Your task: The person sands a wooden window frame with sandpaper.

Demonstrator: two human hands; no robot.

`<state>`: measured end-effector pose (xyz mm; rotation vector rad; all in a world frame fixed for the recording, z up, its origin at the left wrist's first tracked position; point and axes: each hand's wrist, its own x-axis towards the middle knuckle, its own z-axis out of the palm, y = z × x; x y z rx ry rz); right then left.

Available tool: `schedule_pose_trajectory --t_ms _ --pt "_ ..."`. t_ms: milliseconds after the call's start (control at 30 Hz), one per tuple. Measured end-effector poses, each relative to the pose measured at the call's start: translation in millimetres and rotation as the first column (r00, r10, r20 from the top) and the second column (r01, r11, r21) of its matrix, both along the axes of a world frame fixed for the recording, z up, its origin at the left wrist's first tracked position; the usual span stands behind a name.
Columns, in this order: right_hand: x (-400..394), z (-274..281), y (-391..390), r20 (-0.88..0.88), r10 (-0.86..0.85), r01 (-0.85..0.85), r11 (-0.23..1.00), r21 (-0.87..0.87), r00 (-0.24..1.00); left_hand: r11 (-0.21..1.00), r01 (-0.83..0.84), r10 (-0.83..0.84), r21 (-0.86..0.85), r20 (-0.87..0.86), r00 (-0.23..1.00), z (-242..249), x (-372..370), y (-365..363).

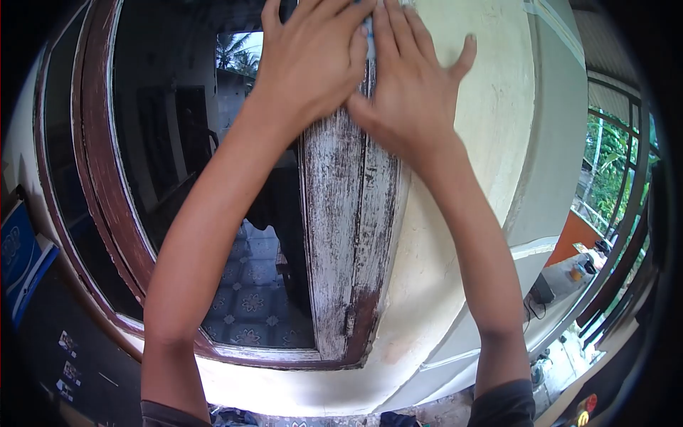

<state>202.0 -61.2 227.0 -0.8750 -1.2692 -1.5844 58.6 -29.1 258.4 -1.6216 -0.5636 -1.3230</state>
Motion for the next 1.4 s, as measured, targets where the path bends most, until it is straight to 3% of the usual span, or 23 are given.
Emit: schedule_pose_trajectory --t_ms 67,133,200,267,333,400,500,533,600,667,700,767,833,867,900,1000,1067,1133,1200,1300,1400 --pt "0 -35 -6 0.002 0.049 -0.049 0.998 -0.036 0.999 0.985 0.157 -0.155 0.065 -0.042 0.987 -44 -1 3" --pt "3 -52 -16 -0.042 -0.039 0.030 0.980 -0.195 0.998 0.989 0.150 -0.149 0.008 -0.060 0.987 -58 -4 1" --pt "8 -25 -13 -0.008 -0.025 0.023 0.989 -0.147 1.000 0.987 0.142 -0.136 0.071 -0.080 0.988 -34 -6 6" --pt "10 13 -13 0.023 -0.152 0.153 0.987 -0.048 0.988 0.992 0.100 -0.094 0.082 -0.067 0.993 1 -6 3" --pt "9 21 -9 0.011 -0.144 0.145 0.986 -0.085 0.989 0.982 0.172 -0.165 0.077 -0.083 0.983 18 -2 -7" --pt "11 -4 -4 0.028 -0.005 0.006 0.999 -0.045 1.000 0.984 0.171 -0.166 0.053 -0.086 0.982 -9 -5 -4" --pt "14 -46 -19 0.023 -0.022 0.026 0.983 -0.181 0.999 0.994 0.105 -0.098 0.035 -0.168 0.981 -53 -16 1" --pt "16 -48 -20 0.022 -0.049 0.053 0.973 -0.223 0.999 0.994 0.102 -0.095 0.038 -0.167 0.981 -47 -18 4" --pt "23 -18 -10 0.057 -0.024 0.035 0.980 -0.197 0.998 0.980 -0.097 0.125 0.177 -0.156 0.980 -17 -22 7" --pt "22 20 -5 0.055 -0.181 0.184 0.981 -0.055 0.982 0.993 -0.015 0.031 0.118 -0.140 0.990 10 -10 -1" --pt "11 28 -12 0.004 -0.222 0.222 0.972 -0.073 0.975 0.994 0.017 -0.006 0.109 -0.095 0.995 18 -5 0" --pt "13 11 -4 0.017 -0.148 0.149 0.986 -0.074 0.989 0.984 0.164 -0.158 0.069 -0.075 0.985 8 -3 1" --pt "11 -21 -10 0.002 -0.006 0.006 0.990 -0.142 1.000 0.990 0.135 -0.130 0.035 -0.112 0.985 -26 -9 -12" --pt "13 -32 -13 0.002 -0.006 0.007 0.989 -0.144 1.000 0.995 0.103 -0.101 0.008 -0.147 0.984 -37 -12 -12" --pt "17 -40 -16 0.019 -0.021 0.024 0.980 -0.198 1.000 0.994 -0.024 0.041 0.109 -0.154 0.987 -44 -14 -10" --pt "24 -19 -11 0.056 -0.011 0.023 0.974 -0.225 0.998 0.995 0.080 -0.071 0.055 -0.148 0.986 -25 -14 -10" --pt "23 13 -3 0.079 -0.123 0.128 0.989 -0.069 0.989 0.992 0.043 -0.029 0.119 -0.119 0.992 2 -9 -4" --pt "17 23 -10 0.054 -0.177 0.181 0.979 -0.090 0.983 0.993 0.004 -0.002 0.117 -0.018 1.000 18 -1 -1" --pt "15 12 -11 0.057 -0.133 0.137 0.988 -0.074 0.989 0.983 0.051 -0.045 0.178 -0.038 0.998 -1 0 1" --pt "14 -36 -12 0.034 -0.042 0.047 0.985 -0.164 0.999 0.998 0.063 -0.066 -0.027 -0.119 0.991 -42 -7 -15" --pt "17 -33 -9 0.055 -0.021 0.030 0.985 -0.168 0.998 0.999 0.030 -0.028 0.019 -0.124 0.992 -41 -8 -13"
